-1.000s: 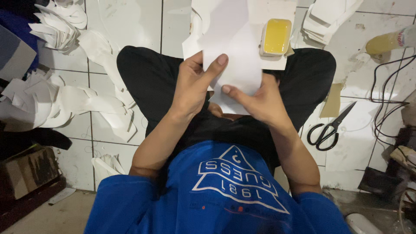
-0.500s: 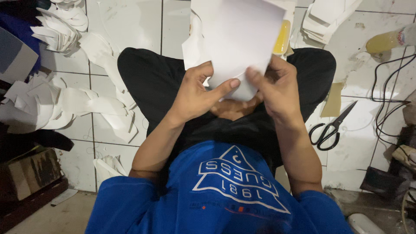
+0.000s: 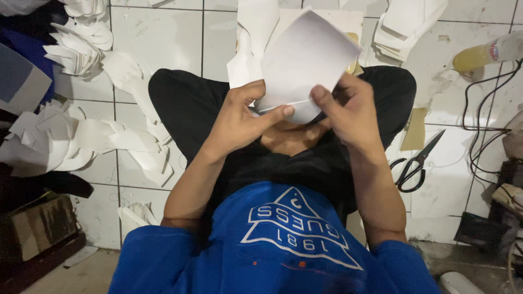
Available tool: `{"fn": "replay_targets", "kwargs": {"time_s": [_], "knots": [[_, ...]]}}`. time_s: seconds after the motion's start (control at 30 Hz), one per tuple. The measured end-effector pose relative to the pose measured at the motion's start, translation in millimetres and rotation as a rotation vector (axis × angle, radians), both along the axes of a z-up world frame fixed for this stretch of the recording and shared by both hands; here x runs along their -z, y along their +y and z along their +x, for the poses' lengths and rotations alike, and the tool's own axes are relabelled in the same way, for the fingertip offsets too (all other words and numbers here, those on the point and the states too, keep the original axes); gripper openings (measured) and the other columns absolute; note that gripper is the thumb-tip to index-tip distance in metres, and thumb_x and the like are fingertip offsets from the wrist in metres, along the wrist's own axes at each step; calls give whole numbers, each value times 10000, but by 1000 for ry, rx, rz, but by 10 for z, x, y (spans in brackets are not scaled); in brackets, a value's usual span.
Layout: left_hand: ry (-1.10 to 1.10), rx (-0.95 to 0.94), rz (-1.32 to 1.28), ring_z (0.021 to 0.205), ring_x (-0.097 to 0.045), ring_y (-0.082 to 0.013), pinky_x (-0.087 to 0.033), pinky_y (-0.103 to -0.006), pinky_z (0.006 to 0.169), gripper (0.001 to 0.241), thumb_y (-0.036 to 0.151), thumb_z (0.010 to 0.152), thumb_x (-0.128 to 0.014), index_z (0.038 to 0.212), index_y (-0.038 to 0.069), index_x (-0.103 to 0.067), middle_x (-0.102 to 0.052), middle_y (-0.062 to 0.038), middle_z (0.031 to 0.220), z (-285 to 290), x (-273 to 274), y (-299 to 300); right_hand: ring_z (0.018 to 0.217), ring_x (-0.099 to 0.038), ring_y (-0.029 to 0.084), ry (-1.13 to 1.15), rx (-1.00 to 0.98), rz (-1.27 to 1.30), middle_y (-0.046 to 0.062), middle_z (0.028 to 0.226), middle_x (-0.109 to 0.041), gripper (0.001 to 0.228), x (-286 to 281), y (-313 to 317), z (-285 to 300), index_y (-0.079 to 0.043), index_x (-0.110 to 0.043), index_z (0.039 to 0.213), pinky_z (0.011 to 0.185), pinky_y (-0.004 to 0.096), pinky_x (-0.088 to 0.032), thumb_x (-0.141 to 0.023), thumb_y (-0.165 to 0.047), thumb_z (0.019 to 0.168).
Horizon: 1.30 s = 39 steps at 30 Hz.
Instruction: The person sits on the floor and applies glue from a yellow container to white paper cutouts using a small brush. They then press the glued edges together to form a shape and place the finished piece on a pile.
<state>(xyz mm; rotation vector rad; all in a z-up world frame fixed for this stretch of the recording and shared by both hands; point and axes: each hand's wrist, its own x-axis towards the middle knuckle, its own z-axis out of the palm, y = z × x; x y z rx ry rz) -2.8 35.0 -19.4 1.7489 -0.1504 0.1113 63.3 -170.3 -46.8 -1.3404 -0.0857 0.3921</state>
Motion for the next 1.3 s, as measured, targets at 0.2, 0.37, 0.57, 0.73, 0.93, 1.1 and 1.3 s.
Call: {"fn": "replay_targets", "kwargs": {"time_s": [0.2, 0.37, 0.57, 0.73, 0.93, 1.1, 1.3], "knots": [[290, -2, 30, 660, -422, -32, -334, -183, 629, 294, 230, 773, -777, 641, 138, -531, -456, 72, 635, -14, -100, -43, 765, -435, 50, -226, 91, -71, -51, 786, -497, 343, -184, -67, 95, -150, -446, 749, 713, 199, -351, -686, -357, 878], [188, -88, 96, 647, -550, -161, -451, -295, 655, 182, 221, 853, -715, 785, 72, -635, -605, -88, 642, -76, 37, -159, 677, -447, 102, -45, 42, -19, 13, 713, -493, 316, -347, 153, 67, -55, -499, 842, 624, 243, -380, -726, -274, 828], [329, -42, -90, 695, -517, -111, -473, -261, 685, 207, 222, 760, -786, 793, 60, -663, -613, -15, 654, -113, -74, -318, 692, -649, 144, 1, 130, -204, 62, 751, -635, 461, -414, 205, 140, 1, -597, 966, 600, 251, -547, -896, -203, 681], [230, -90, -47, 700, -526, -95, -464, -273, 696, 173, 198, 799, -764, 770, 68, -653, -620, -31, 641, -40, 19, -279, 819, -594, 214, -72, 12, -208, 154, 852, -614, 547, -164, 172, 12, 55, -573, 1035, 698, 331, -513, -881, -201, 661], [203, -250, -186, 736, -506, -47, -484, -235, 734, 170, 192, 800, -785, 799, 62, -676, -633, -11, 666, 19, 118, -240, 775, -625, 220, -57, -168, -266, 172, 896, -641, 415, -1, 95, -57, 68, -583, 1079, 571, 332, -579, -788, -137, 782], [242, -325, -266, 734, -516, -46, -496, -228, 736, 222, 233, 797, -786, 816, 39, -678, -651, -10, 693, 41, -57, -344, 624, -644, 181, -8, -145, -290, 186, 826, -672, 298, -106, 64, -116, 73, -625, 991, 397, 298, -582, -765, -113, 805], [251, -406, -400, 729, -537, -58, -501, -221, 684, 222, 221, 827, -746, 827, 31, -633, -594, -3, 711, 77, 25, -404, 680, -556, 132, -128, -98, -290, 102, 697, -619, 291, -49, -53, -153, 7, -663, 928, 553, 297, -522, -832, -137, 739]]}}
